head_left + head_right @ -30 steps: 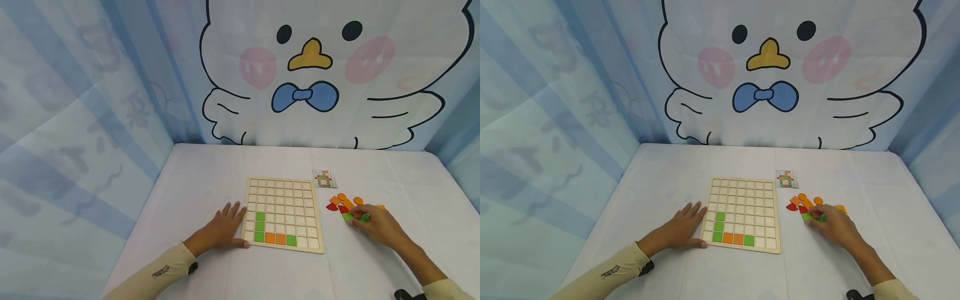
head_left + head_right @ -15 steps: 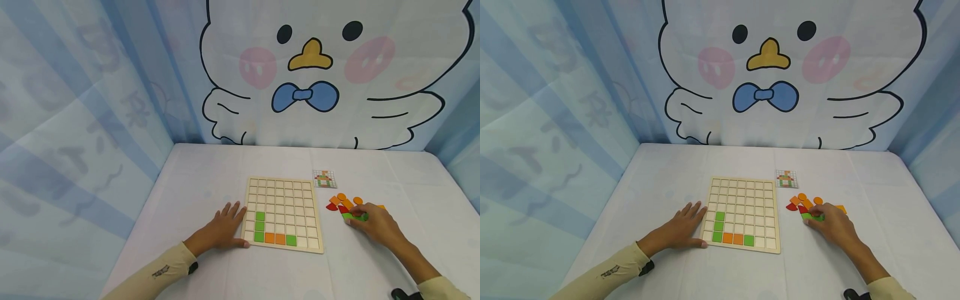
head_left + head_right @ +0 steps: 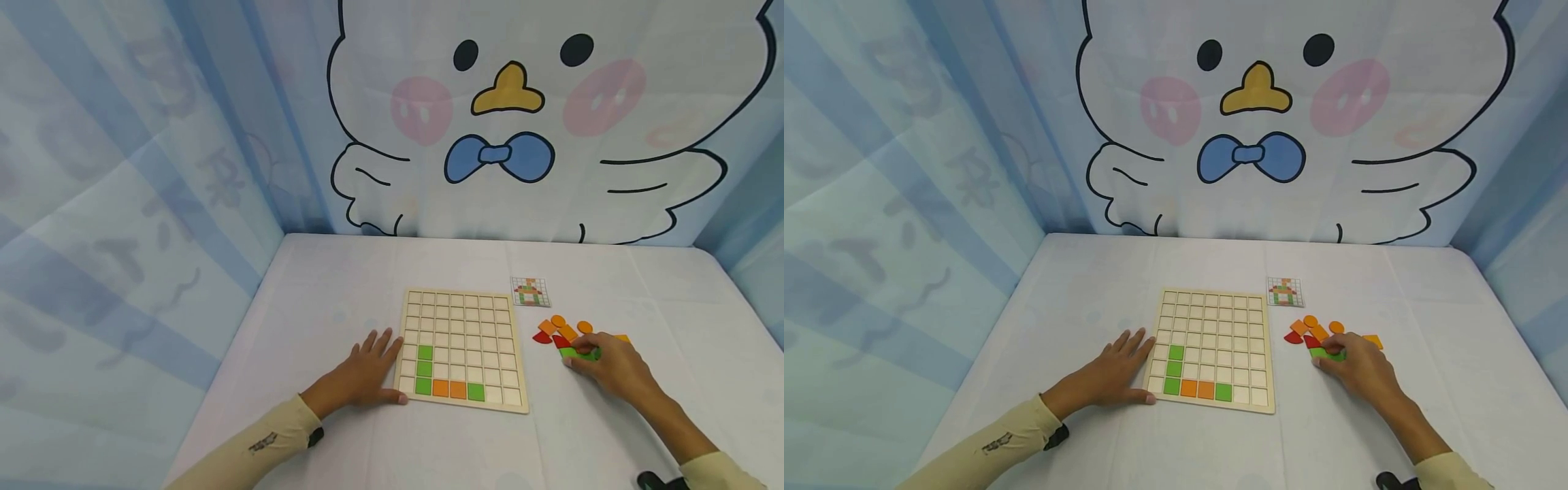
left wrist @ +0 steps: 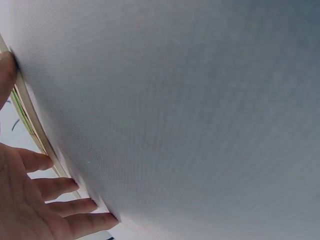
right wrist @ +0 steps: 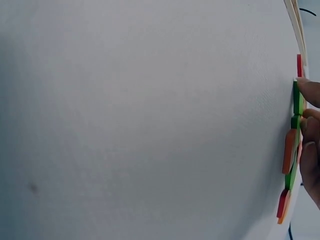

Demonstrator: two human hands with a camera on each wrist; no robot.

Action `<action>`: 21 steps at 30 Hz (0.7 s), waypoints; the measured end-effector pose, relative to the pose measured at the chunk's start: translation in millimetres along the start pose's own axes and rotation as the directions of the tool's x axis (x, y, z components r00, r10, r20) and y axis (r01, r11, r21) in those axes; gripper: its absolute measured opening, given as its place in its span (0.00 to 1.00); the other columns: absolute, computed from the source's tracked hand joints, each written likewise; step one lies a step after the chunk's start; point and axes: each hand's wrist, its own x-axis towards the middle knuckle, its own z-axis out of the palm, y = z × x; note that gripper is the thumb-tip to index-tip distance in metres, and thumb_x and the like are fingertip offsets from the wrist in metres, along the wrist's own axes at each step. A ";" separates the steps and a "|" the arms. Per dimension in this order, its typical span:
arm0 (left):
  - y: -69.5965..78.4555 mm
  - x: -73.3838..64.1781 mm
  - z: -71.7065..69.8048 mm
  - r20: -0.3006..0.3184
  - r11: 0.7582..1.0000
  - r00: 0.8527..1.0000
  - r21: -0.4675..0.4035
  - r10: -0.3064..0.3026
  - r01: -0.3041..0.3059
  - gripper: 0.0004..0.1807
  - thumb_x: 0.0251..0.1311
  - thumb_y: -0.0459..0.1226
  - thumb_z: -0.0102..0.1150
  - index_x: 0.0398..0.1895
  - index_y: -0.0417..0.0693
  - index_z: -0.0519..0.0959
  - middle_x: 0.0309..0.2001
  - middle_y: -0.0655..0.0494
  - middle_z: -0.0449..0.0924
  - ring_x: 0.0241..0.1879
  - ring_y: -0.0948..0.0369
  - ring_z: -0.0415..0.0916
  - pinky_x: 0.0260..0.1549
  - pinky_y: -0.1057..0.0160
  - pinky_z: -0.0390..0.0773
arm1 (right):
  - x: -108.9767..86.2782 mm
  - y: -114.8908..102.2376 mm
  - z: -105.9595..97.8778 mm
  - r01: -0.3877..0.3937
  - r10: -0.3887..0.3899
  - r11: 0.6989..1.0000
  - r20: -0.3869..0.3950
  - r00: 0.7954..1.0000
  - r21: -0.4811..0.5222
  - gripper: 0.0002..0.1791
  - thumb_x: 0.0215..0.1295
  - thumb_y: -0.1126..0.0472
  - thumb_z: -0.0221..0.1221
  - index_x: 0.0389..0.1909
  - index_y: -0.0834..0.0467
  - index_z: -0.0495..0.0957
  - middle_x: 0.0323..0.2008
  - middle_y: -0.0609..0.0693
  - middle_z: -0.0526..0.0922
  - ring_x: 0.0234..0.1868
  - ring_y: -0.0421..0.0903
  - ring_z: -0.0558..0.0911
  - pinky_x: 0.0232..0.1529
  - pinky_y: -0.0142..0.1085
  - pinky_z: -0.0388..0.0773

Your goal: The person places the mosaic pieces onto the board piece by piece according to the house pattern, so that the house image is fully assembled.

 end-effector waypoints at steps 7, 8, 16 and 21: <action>-0.8 0.8 1.5 -0.006 1.000 1.000 0.003 0.006 -0.006 0.60 0.49 0.72 0.56 0.78 0.52 0.49 0.79 0.45 0.45 0.76 0.40 0.45 0.65 0.36 0.62 | -1.3 -1.9 1.0 -0.003 0.003 1.000 -0.014 1.000 -0.002 0.27 0.52 0.51 0.72 0.47 0.65 0.82 0.37 0.58 0.85 0.48 0.64 0.76 0.43 0.57 0.72; -0.9 0.9 1.7 -0.006 1.000 1.000 0.001 0.006 -0.006 0.60 0.49 0.72 0.56 0.78 0.52 0.49 0.79 0.45 0.45 0.76 0.40 0.45 0.65 0.36 0.62 | -1.3 -2.1 1.2 -0.003 0.003 1.000 -0.015 1.000 -0.003 0.26 0.52 0.52 0.72 0.47 0.65 0.82 0.37 0.58 0.85 0.48 0.63 0.76 0.42 0.57 0.73; -1.2 0.7 1.6 -0.005 1.000 1.000 -0.003 0.009 -0.009 0.60 0.49 0.72 0.57 0.78 0.51 0.49 0.78 0.45 0.45 0.76 0.40 0.46 0.65 0.36 0.62 | -2.5 -3.3 2.5 -0.004 0.004 1.000 -0.025 1.000 0.002 0.25 0.52 0.53 0.72 0.46 0.65 0.80 0.35 0.56 0.83 0.41 0.57 0.77 0.40 0.52 0.73; -1.3 0.5 1.7 -0.004 1.000 1.000 -0.005 0.010 -0.010 0.59 0.49 0.71 0.57 0.78 0.51 0.48 0.79 0.45 0.45 0.76 0.40 0.45 0.65 0.36 0.62 | -4.5 -6.5 3.8 0.016 -0.016 1.000 -0.048 0.999 -0.007 0.23 0.52 0.55 0.72 0.44 0.64 0.79 0.34 0.54 0.82 0.35 0.50 0.76 0.32 0.39 0.71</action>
